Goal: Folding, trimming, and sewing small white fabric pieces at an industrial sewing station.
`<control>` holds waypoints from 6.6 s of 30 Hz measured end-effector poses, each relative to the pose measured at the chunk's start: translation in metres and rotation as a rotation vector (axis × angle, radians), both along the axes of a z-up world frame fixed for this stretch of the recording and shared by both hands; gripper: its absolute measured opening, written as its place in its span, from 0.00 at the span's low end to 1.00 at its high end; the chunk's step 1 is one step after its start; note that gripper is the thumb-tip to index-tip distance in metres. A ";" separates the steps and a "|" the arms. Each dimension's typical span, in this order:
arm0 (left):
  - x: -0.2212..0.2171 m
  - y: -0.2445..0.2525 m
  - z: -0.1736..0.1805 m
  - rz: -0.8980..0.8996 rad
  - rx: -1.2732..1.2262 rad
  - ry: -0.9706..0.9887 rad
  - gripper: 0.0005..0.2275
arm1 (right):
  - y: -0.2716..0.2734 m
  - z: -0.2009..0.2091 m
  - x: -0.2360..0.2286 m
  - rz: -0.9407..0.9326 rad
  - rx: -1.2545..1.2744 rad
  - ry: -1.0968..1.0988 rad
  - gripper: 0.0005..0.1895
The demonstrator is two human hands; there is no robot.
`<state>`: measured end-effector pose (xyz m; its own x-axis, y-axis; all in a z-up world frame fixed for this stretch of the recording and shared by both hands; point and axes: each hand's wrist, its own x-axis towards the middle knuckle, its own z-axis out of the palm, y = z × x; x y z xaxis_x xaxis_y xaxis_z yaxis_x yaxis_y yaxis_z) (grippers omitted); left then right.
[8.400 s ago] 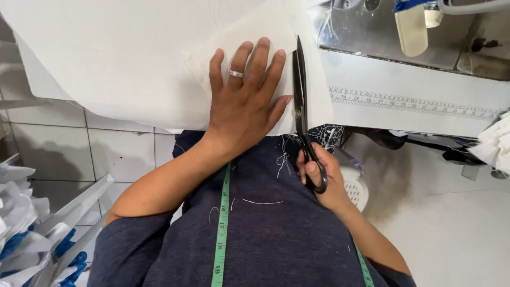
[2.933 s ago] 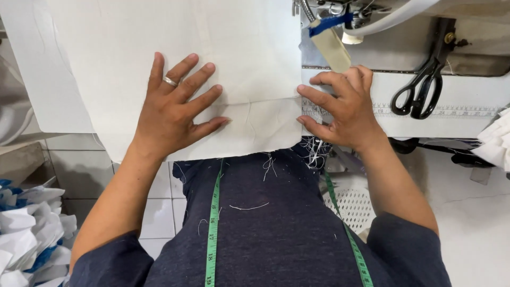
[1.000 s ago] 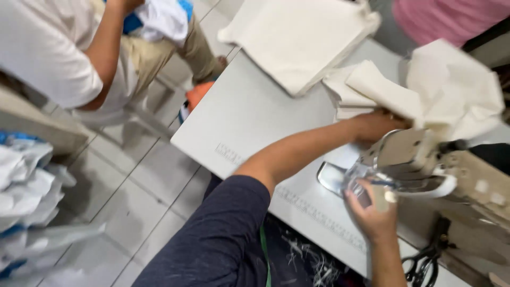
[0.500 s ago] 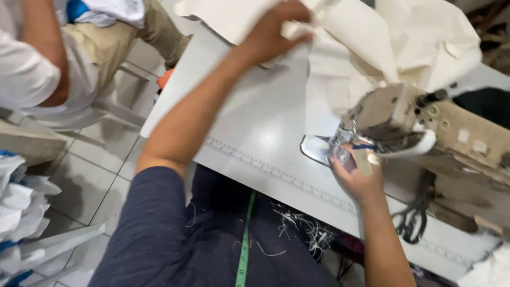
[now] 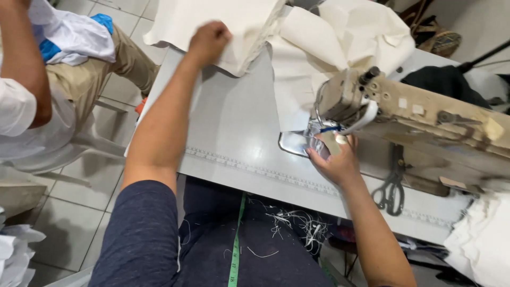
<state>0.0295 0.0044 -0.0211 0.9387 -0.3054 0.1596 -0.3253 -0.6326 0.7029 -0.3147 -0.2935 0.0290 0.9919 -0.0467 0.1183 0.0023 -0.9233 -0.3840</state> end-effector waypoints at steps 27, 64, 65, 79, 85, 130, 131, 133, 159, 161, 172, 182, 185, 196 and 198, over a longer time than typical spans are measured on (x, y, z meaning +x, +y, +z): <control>-0.322 0.192 0.079 -0.372 0.618 -0.036 0.12 | 0.065 -0.005 -0.049 0.699 0.250 -0.009 0.33; -0.234 0.170 0.045 -0.165 0.201 -0.115 0.05 | 0.089 -0.030 0.007 -0.095 -0.060 -0.201 0.19; -0.234 0.169 0.045 -0.163 0.179 -0.104 0.05 | 0.088 -0.031 0.007 -0.101 -0.045 -0.197 0.19; -0.252 0.199 0.037 -0.156 0.442 -0.527 0.03 | 0.088 -0.018 0.002 0.068 -0.088 -0.227 0.08; -0.273 0.199 0.046 -0.187 0.546 -0.522 0.27 | 0.081 -0.010 -0.005 0.133 -0.060 -0.127 0.19; -0.287 0.066 0.046 -0.354 0.412 -0.241 0.29 | 0.010 0.031 -0.056 0.128 -0.046 -0.086 0.21; -0.285 0.059 0.052 -0.353 0.444 -0.312 0.26 | -0.017 0.034 -0.078 -0.004 -0.076 -0.069 0.19; -0.278 0.040 0.055 -0.362 0.472 -0.366 0.23 | -0.063 0.032 -0.119 -0.142 -0.105 -0.031 0.17; -0.270 0.009 0.028 -0.610 0.283 -0.360 0.33 | -0.006 0.016 -0.182 0.226 1.207 0.680 0.29; -0.273 0.008 0.027 -0.606 0.292 -0.362 0.33 | 0.020 -0.006 -0.167 0.257 1.083 0.660 0.30; -0.286 0.017 0.020 -0.525 0.277 -0.391 0.33 | 0.112 0.011 -0.117 -0.242 0.577 0.673 0.23; -0.283 0.018 0.024 -0.553 0.243 -0.380 0.33 | 0.121 0.023 -0.097 -0.373 0.602 0.707 0.18; -0.284 0.018 0.024 -0.564 0.237 -0.369 0.33 | 0.121 0.025 -0.091 -0.351 0.572 0.695 0.17; -0.270 0.020 0.014 -0.490 0.363 -0.389 0.46 | 0.094 0.015 -0.105 -0.224 0.764 0.596 0.17; -0.254 0.021 0.025 -0.405 0.425 -0.104 0.43 | 0.084 0.019 -0.117 -0.165 0.828 0.633 0.23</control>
<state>-0.2241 0.0252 0.0039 0.7202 -0.6931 0.0297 -0.6529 -0.6627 0.3669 -0.4322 -0.2094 0.0481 0.8355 -0.0162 -0.5493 -0.5206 -0.3433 -0.7817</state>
